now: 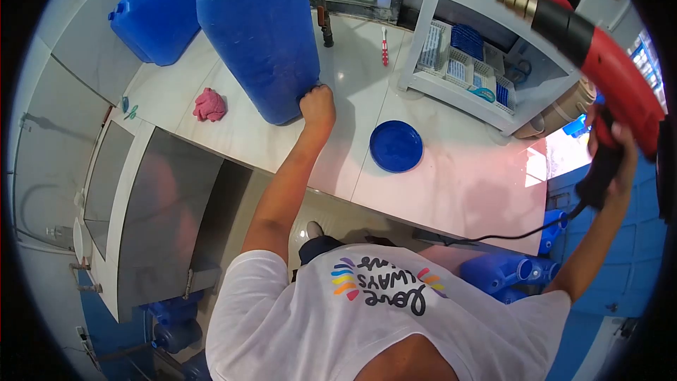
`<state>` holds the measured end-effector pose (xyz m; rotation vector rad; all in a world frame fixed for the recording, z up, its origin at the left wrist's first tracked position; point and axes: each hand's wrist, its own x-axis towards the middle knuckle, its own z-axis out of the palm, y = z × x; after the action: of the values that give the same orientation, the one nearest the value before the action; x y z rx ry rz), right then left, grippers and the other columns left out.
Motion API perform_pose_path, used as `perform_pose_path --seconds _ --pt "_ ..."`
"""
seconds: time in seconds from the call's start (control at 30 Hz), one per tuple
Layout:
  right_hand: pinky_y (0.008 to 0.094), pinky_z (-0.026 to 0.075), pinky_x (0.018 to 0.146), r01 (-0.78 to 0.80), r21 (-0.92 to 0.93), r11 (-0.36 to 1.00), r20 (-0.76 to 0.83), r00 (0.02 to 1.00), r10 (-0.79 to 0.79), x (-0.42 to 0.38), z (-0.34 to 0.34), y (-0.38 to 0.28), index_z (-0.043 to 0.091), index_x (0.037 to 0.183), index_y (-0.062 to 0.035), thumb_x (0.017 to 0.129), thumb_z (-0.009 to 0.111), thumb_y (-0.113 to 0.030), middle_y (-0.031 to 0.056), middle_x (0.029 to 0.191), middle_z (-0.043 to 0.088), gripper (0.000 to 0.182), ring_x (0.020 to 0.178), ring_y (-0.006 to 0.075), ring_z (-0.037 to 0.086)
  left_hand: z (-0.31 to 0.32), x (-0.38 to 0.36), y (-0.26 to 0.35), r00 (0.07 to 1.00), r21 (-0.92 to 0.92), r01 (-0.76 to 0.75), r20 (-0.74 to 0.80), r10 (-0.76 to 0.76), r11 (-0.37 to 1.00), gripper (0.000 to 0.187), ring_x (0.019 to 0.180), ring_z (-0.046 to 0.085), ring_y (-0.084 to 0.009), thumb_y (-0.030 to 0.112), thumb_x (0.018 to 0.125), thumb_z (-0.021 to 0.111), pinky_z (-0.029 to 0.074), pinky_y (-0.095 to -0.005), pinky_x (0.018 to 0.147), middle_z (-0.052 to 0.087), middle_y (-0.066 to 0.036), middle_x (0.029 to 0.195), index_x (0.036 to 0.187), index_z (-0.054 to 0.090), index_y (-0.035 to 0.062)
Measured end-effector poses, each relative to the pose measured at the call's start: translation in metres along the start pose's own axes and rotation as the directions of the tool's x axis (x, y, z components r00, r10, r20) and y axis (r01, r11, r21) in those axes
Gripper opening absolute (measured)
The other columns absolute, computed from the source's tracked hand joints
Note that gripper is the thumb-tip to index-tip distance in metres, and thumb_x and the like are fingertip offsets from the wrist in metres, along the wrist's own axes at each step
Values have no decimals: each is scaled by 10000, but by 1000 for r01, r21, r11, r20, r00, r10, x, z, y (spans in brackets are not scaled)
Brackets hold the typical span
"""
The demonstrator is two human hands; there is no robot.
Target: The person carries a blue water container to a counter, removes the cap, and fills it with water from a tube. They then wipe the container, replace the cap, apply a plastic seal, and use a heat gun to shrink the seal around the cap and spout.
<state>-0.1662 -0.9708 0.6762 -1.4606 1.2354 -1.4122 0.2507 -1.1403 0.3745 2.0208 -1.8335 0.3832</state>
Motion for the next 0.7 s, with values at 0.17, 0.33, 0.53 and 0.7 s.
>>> perform_pose_path --seconds 0.17,0.33,0.53,0.7 --pt "250 459 486 -207 152 966 182 967 179 -53 33 80 525 1021 45 734 571 -337 159 815 600 480 525 150 551 17 -9 1 994 74 -104 -7 105 992 74 641 663 -262 19 717 611 546 -298 585 635 -108 703 787 592 33" --pt "262 465 508 -330 256 909 275 926 259 -72 108 158 540 968 23 739 577 -356 154 829 594 444 571 151 560 15 -17 -7 985 -19 -127 118 128 992 148 831 643 -272 -22 736 587 550 -305 637 576 -217 976 863 513 -11" --pt "269 470 550 -445 329 833 296 886 356 -68 194 180 557 888 3 745 579 -223 91 758 569 269 599 144 558 11 -48 -11 964 -614 -195 -262 35 765 235 1007 538 -340 -41 779 508 471 -387 822 500 -208 1080 1012 513 -77" --pt "269 476 542 -531 346 773 386 832 399 -52 222 212 565 870 -11 734 606 -155 72 708 567 203 593 146 565 45 -54 -7 816 -945 262 107 -568 198 315 1069 502 -262 160 905 420 368 -352 926 509 -153 1131 1110 505 -62"
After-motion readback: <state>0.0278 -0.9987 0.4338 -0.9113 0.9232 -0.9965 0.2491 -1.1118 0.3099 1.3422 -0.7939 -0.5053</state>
